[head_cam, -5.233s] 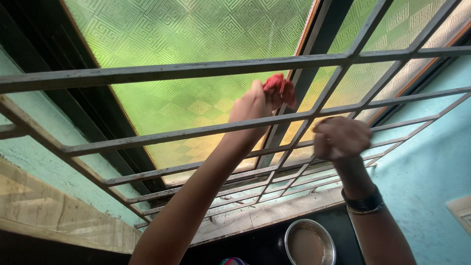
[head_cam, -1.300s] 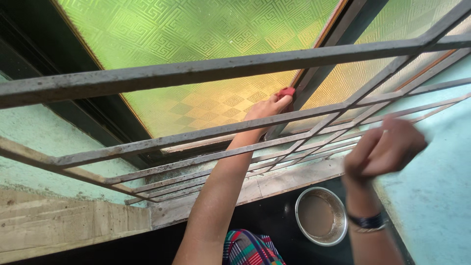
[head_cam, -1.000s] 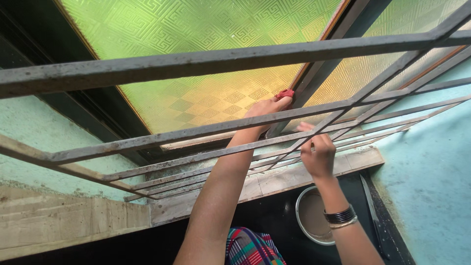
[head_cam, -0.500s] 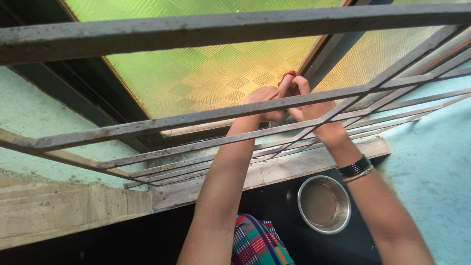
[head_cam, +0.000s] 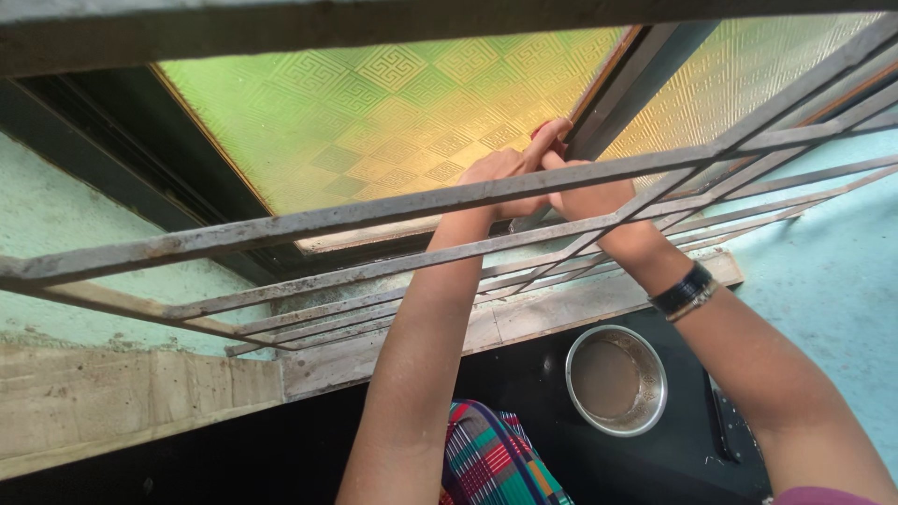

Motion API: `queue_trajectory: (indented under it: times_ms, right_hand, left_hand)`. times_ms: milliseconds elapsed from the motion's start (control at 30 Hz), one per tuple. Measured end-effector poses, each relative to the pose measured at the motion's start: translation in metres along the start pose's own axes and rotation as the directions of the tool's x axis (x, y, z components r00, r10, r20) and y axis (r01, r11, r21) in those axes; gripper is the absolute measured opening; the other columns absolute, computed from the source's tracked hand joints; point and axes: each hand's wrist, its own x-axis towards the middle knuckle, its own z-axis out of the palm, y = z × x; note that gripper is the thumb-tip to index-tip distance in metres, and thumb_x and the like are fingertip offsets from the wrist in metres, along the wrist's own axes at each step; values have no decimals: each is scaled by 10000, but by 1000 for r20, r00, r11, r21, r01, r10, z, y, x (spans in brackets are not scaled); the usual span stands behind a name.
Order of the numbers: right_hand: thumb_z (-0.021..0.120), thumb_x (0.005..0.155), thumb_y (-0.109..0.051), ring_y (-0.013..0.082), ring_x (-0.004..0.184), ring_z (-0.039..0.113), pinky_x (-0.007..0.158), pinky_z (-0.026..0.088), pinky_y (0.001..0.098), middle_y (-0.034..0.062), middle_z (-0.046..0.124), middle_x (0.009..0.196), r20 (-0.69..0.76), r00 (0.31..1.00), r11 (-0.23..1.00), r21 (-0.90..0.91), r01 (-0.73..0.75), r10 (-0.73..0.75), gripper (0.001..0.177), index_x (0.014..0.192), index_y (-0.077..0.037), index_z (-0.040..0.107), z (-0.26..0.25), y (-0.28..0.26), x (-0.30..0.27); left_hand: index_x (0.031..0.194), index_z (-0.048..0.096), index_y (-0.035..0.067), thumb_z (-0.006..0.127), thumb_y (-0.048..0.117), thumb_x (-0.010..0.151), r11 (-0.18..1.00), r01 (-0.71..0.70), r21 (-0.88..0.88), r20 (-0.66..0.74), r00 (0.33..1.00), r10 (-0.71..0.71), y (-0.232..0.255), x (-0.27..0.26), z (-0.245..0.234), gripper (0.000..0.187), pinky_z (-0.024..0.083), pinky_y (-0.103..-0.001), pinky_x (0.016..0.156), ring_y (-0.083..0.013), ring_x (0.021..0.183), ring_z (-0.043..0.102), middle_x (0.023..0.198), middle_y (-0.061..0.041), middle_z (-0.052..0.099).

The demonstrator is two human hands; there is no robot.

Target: The person cleans a metal window frame using a red cloth and a small brush. They wipe the horizontal and vertical bars of the frame and then use the brush to clean the narrow crevices along the top edge.

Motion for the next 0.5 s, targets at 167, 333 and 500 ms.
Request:
queue_trajectory:
  times_ms: [167, 333, 500]
  right_hand:
    - [662, 914, -202, 314, 696, 735, 619, 573, 463, 135, 731, 771, 142, 985, 987, -117, 111, -94, 133, 919, -83, 721, 34, 2, 12]
    - [677, 875, -186, 351, 733, 740, 639, 585, 485, 165, 741, 836, 166, 974, 988, 18, 156, -157, 146, 899, -62, 749, 46, -1, 21]
    - [699, 805, -251, 369, 771, 729, 650, 573, 495, 175, 731, 812, 343, 921, 982, 97, 160, -184, 180, 856, -85, 748, 43, -17, 34]
  left_hand:
    - [1459, 359, 325, 621, 273, 854, 979, 133, 153, 82, 986, -147, 2, -5, -3, 662, 584, -504, 704, -374, 792, 734, 886, -154, 733]
    - [1289, 553, 264, 704, 258, 809, 979, 57, 195, -16, 998, -55, -3, -4, -1, 503, 579, -501, 702, -359, 834, 736, 875, -122, 743]
    - [1262, 549, 254, 833, 306, 677, 961, 105, 256, 82, 988, -129, -11, -2, 11, 653, 584, -483, 718, -318, 889, 740, 876, -84, 749]
